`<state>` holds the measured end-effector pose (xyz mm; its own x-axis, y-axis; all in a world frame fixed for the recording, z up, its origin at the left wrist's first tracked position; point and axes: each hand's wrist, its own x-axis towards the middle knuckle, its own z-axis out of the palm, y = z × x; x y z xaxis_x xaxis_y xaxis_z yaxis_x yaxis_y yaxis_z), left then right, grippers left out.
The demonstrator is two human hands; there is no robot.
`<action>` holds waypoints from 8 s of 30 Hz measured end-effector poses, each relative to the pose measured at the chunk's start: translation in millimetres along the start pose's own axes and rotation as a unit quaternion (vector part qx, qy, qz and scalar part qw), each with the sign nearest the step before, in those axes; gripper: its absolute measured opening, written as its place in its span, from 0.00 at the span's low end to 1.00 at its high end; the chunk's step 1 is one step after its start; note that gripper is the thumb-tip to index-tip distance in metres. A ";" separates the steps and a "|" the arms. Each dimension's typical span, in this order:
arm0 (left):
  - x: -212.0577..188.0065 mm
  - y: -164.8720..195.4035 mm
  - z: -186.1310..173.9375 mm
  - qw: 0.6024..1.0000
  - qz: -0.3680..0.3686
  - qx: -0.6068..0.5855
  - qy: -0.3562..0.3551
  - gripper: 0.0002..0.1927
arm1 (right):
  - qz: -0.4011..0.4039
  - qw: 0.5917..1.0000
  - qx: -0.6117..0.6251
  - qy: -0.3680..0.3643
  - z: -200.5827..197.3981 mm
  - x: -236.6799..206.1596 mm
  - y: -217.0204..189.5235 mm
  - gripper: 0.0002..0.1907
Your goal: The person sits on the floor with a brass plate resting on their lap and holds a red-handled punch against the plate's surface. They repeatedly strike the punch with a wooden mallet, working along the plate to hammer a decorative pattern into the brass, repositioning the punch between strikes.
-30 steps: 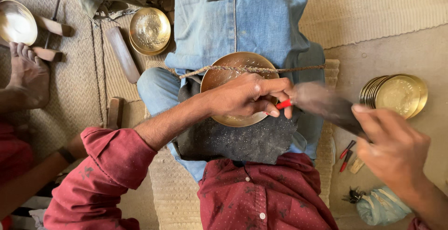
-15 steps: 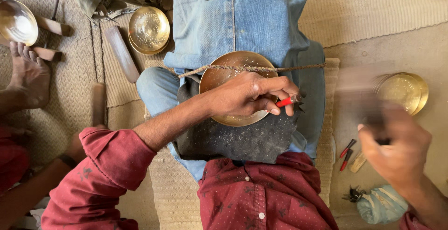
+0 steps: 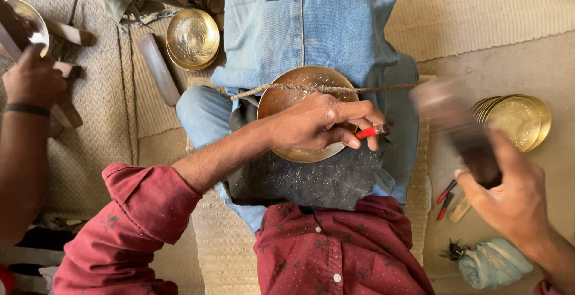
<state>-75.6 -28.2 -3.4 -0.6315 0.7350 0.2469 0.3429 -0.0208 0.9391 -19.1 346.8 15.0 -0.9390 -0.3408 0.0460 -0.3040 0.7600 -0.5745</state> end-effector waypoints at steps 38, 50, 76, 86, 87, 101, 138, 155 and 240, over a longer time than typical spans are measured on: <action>0.9 4.6 -0.1 0.998 -0.047 -0.018 0.037 0.18 | -0.110 0.987 -0.114 0.013 8.2 15.8 -18.8 0.40; 1.4 6.9 0.3 0.999 -0.029 0.005 0.034 0.19 | 0.056 0.994 0.078 0.058 2.3 -12.0 15.9 0.11; -0.6 5.4 -1.7 1.000 -0.013 -0.013 0.016 0.19 | -0.022 0.998 -0.058 -0.004 -8.4 16.2 -8.4 0.41; -0.4 4.6 -1.2 1.000 -0.004 0.016 0.018 0.18 | -0.076 0.989 -0.126 0.009 -15.9 22.6 -19.0 0.39; -0.3 4.6 -1.6 1.000 -0.006 0.011 0.017 0.18 | -0.071 0.990 -0.120 0.011 -16.3 24.4 -22.6 0.39; -1.6 10.2 -1.4 0.999 -0.023 -0.007 0.021 0.17 | 0.046 0.991 0.114 0.054 -4.9 -2.4 6.5 0.11; -28.1 31.4 54.9 0.890 -0.157 0.119 0.411 0.20 | -0.170 0.984 -0.031 -0.032 2.4 100.2 -65.0 0.42; -31.2 28.6 56.4 0.878 -0.211 0.125 0.411 0.18 | -0.160 0.978 -0.074 -0.108 -9.7 123.6 -93.4 0.51; -52.3 25.9 75.3 0.781 -0.259 0.312 0.475 0.16 | -0.250 0.950 -0.136 -0.129 1.5 144.5 -127.6 0.54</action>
<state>18.7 -16.2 -10.0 -0.9270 -0.3061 0.2166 -0.0449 0.6640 0.7464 -115.8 199.7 93.7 -0.6069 -0.7940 0.0356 -0.7643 0.5708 -0.3000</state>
